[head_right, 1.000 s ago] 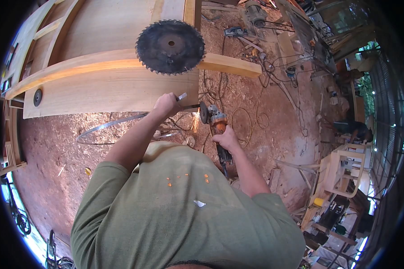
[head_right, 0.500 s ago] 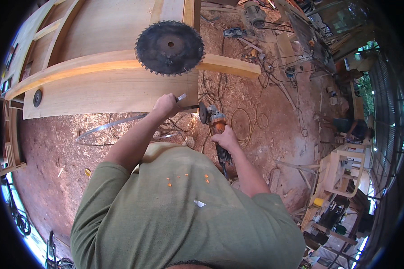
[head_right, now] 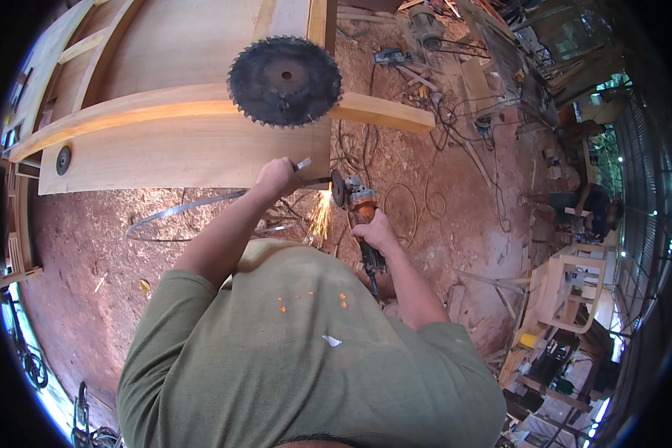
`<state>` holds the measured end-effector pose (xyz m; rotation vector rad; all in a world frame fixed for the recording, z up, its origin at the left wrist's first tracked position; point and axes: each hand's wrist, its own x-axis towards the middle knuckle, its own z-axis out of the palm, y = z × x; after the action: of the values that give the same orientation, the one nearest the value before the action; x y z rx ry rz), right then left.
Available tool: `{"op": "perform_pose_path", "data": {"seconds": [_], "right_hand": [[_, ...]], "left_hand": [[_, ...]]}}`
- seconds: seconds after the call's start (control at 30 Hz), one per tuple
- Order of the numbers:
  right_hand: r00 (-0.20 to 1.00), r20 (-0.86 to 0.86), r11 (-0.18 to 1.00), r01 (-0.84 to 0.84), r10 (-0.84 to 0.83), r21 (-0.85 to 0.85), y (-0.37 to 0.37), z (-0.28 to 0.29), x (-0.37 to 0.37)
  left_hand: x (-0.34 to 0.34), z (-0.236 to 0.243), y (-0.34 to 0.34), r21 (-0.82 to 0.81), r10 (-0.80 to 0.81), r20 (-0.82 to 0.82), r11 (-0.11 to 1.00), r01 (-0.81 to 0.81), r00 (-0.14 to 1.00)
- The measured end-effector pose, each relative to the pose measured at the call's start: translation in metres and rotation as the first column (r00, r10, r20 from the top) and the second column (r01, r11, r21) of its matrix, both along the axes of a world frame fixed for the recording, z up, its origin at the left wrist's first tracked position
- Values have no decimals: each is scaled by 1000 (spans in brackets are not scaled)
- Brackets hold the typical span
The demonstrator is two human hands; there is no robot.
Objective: The person sharpens the edge of a curved metal strip using an angle grinder, holding the strip by hand against a wooden support and moving the grinder along its length to create sparks.
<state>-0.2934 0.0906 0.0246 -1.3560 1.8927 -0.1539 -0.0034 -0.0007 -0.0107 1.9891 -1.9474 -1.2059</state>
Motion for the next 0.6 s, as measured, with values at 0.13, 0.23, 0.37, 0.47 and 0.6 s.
{"op": "perform_pose_path", "data": {"seconds": [0.13,0.23,0.37,0.47,0.6], "right_hand": [[1000,5,1000,-3,2,11,-2,-1,-2],[1000,-23,1000,-12,12,7,-4,5,3],[999,-33,1000,-29,29,-8,-4,6,2],[1000,3,1000,-18,18,-7,-2,2,-1],[1000,-16,1000,-19,19,0,-1,9,3]], "left_hand": [[0,12,0,19,-24,7,1000,24,1000],[1,14,0,26,-19,17,999,19,1000],[1,12,1,32,-10,14,999,10,1000],[1,9,1,1,11,-5,1000,-11,1000],[1,14,0,24,-3,15,1000,3,1000]]}}
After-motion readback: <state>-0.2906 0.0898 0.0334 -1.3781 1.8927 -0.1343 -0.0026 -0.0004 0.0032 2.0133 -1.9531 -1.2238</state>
